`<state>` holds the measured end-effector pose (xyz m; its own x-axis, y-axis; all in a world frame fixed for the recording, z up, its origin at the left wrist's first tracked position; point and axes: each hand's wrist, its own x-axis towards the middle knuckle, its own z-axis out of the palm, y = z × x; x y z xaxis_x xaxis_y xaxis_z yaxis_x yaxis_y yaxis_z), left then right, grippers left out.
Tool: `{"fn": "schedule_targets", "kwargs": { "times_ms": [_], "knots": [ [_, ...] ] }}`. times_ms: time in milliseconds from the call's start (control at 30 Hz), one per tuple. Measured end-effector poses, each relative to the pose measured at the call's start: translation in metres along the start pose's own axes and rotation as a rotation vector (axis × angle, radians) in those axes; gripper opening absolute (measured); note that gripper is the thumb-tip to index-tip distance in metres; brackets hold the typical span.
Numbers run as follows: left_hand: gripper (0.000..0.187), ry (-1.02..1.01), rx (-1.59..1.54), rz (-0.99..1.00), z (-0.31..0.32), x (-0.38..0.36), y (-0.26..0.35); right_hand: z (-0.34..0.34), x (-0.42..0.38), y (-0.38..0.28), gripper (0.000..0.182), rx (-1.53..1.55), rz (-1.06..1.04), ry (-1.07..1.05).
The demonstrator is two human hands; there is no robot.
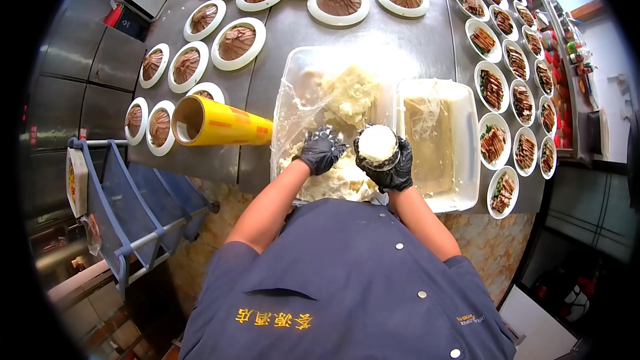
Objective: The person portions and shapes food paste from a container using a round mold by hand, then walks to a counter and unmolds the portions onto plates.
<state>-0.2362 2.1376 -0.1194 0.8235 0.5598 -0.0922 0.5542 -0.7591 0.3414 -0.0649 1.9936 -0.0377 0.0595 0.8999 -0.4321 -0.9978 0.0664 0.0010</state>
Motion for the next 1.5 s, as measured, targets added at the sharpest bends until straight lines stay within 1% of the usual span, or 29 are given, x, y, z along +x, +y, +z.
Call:
{"fn": "schedule_targets", "kwargs": {
  "times_ms": [33, 133, 233, 267, 300, 333, 400, 467, 600, 700, 800, 900, 933, 967, 1000, 1033, 1100, 1133, 1167, 1200, 1233, 1267, 1300, 1333, 1367, 1400, 1433, 1467, 1500],
  "knots": [
    [0.055, -0.074, -0.126, 0.002, 0.002, 0.0, -0.004, 0.002, -0.001, 0.001, 0.061, 0.058, -0.006, 0.051],
    [0.06, 0.068, -1.032, 0.016, -0.054, 0.01, 0.023, -0.015, 0.005, -0.001, 0.063, -0.066, 0.017, 0.056],
    [0.059, 0.168, -0.452, 0.289, -0.1, 0.019, 0.056, -0.01, 0.006, 0.01, 0.06, -0.902, -0.198, -0.088],
    [0.061, 0.252, -0.301, 0.361, -0.098, 0.019, 0.066, 0.004, 0.007, 0.018, 0.058, -0.485, -0.057, -0.06],
    [0.067, 0.172, -0.219, 0.38, -0.097, 0.022, 0.075, 0.013, 0.009, 0.023, 0.057, -0.069, 0.081, -0.03],
    [0.069, 0.213, -0.241, 0.375, -0.098, 0.021, 0.078, 0.011, 0.014, 0.024, 0.057, -0.018, 0.068, -0.012],
    [0.073, 0.252, -0.252, 0.379, -0.098, 0.022, 0.083, 0.006, 0.016, 0.02, 0.055, -0.171, -0.015, -0.143],
    [0.075, 0.253, -0.235, 0.388, -0.096, 0.023, 0.089, 0.004, 0.018, 0.019, 0.053, -0.29, -0.109, -0.14],
    [0.08, 0.307, -0.456, 0.449, -0.111, 0.031, 0.12, 0.0, 0.022, 0.018, 0.05, -0.596, -0.388, -0.083],
    [0.08, 0.226, -0.539, 0.438, -0.113, 0.04, 0.137, -0.005, 0.028, 0.017, 0.047, -0.9, -0.604, -0.084],
    [0.081, 0.256, -1.066, 0.425, -0.112, 0.049, 0.134, -0.006, 0.031, 0.007, 0.045, -1.286, -0.737, -0.123],
    [0.083, 0.251, -1.603, 0.382, -0.109, 0.049, 0.115, 0.007, 0.017, -0.008, 0.044, -2.318, -0.747, -0.092],
    [0.084, 0.244, -1.543, 0.389, -0.107, 0.052, 0.097, 0.001, 0.013, -0.006, 0.042, -1.961, -0.691, -0.038],
    [0.087, 0.238, -1.485, 0.398, -0.102, 0.053, 0.075, -0.004, 0.008, -0.006, 0.045, -1.736, -0.617, -0.02],
    [0.077, 0.288, -1.505, 0.269, -0.091, 0.049, 0.062, -0.012, 0.005, -0.005, 0.048, -1.439, -0.519, 0.025],
    [0.07, 0.148, -1.762, -0.116, -0.078, 0.052, 0.044, -0.02, 0.002, -0.003, 0.051, -1.005, -0.39, 0.04],
    [0.059, 0.013, -2.302, -0.506, -0.082, 0.05, 0.045, -0.016, -0.02, -0.009, 0.062, -0.398, -0.221, 0.03],
    [0.062, -0.1, -2.51, -0.655, -0.088, 0.049, 0.05, -0.005, -0.035, -0.015, 0.069, -0.116, -0.141, 0.028],
    [0.06, -0.16, -2.604, -0.725, -0.081, 0.05, 0.055, 0.006, -0.055, -0.011, 0.061, -0.45, -0.306, 0.026],
    [0.056, -0.223, -2.591, -0.742, -0.077, 0.052, 0.068, 0.018, -0.074, -0.008, 0.053, -0.852, -0.483, 0.099],
    [0.053, -0.288, -2.578, -0.755, -0.073, 0.054, 0.083, 0.029, -0.093, -0.005, 0.046, -1.177, -0.651, 0.226],
    [0.048, -0.386, -2.579, -0.733, -0.069, 0.056, 0.101, 0.026, -0.11, -0.006, 0.045, -1.348, -0.763, 0.286],
    [0.044, -0.484, -2.58, -0.708, -0.065, 0.058, 0.121, 0.017, -0.128, -0.007, 0.045, -1.403, -0.85, 0.343],
    [0.041, -0.58, -2.581, -0.677, -0.065, 0.06, 0.143, 0.0, -0.144, -0.005, 0.046, -1.175, -0.837, 0.395],
    [0.032, -0.533, -2.427, -0.729, -0.084, 0.055, 0.182, -0.017, -0.157, -0.003, 0.046, -0.748, -0.797, 0.421],
    [0.031, -0.69, -2.449, -0.598, -0.078, 0.054, 0.199, -0.032, -0.175, -0.005, 0.047, -0.581, -0.815, 0.442],
    [0.03, -0.843, -2.461, -0.463, -0.072, 0.052, 0.216, -0.033, -0.201, -0.007, 0.047, -0.666, -0.857, 0.464],
    [0.029, -0.889, -2.358, -0.447, -0.08, 0.044, 0.245, -0.033, -0.232, -0.008, 0.047, -1.044, -0.925, 0.52],
    [0.029, -0.924, -2.184, -0.319, -0.07, 0.038, 0.266, -0.031, -0.265, -0.009, 0.048, -1.469, -0.979, 0.636]
  ]
}}
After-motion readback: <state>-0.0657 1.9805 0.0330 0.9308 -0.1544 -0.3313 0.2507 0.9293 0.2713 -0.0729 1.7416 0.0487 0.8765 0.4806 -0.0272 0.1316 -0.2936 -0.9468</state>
